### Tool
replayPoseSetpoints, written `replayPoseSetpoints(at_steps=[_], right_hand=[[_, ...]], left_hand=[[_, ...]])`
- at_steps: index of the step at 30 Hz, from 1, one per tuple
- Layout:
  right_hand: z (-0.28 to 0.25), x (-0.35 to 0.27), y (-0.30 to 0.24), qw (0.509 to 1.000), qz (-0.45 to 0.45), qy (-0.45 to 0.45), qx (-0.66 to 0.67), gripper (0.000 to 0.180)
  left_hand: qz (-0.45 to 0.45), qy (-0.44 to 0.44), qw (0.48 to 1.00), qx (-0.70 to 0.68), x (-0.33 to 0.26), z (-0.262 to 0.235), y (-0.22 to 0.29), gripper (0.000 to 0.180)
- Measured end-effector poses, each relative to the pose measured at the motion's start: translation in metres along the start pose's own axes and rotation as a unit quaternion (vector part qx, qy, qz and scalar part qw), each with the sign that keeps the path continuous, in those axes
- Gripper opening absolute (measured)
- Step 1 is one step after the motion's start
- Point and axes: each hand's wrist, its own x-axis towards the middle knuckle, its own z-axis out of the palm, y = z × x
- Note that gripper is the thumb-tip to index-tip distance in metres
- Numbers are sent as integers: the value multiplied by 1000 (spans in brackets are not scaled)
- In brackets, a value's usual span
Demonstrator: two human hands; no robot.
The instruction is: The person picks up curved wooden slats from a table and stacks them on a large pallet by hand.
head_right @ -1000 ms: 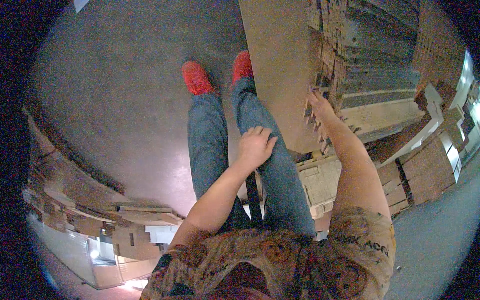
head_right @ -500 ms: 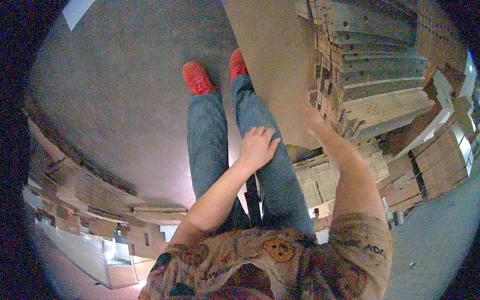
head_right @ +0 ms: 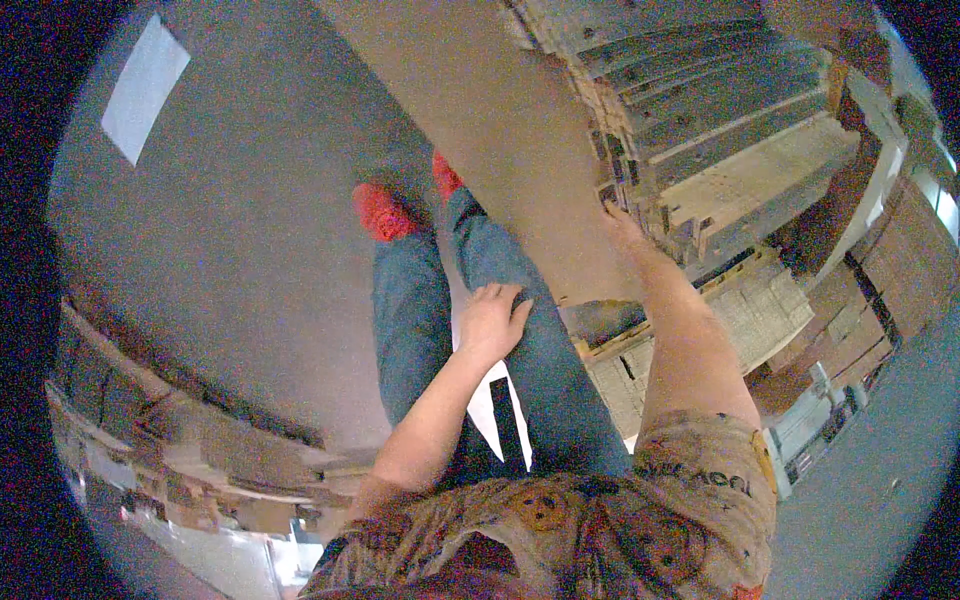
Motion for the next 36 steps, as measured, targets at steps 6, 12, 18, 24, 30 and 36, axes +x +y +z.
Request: replayPoseSetpoints(at_steps=[6, 12, 18, 24, 30, 36], right_hand=[[-11, -2, -3, 1000, 19, -5, 17, 55], [-98, -53, 17, 953, 34, 93, 288, 44], [-165, -137, 19, 592, 202, 358, 693, 36], [-156, -232, 19, 357, 264, 352, 824, 39], [-134, -258, 26, 180, 291, 376, 861, 52], [-113, -304, 128, -259, 86, 377, 885, 80]], left_hand=[[20, 7, 999, 28, -4, -2, -13, 29], [-1, 37, 998, 58, -10, -25, -53, 26], [-58, 67, 994, 57, -53, -113, -5, 29], [-42, 127, 991, -24, -34, -197, 115, 34], [-106, 92, 952, -272, 1, -241, 237, 34], [-123, 71, 911, -388, 86, -267, 283, 68]])
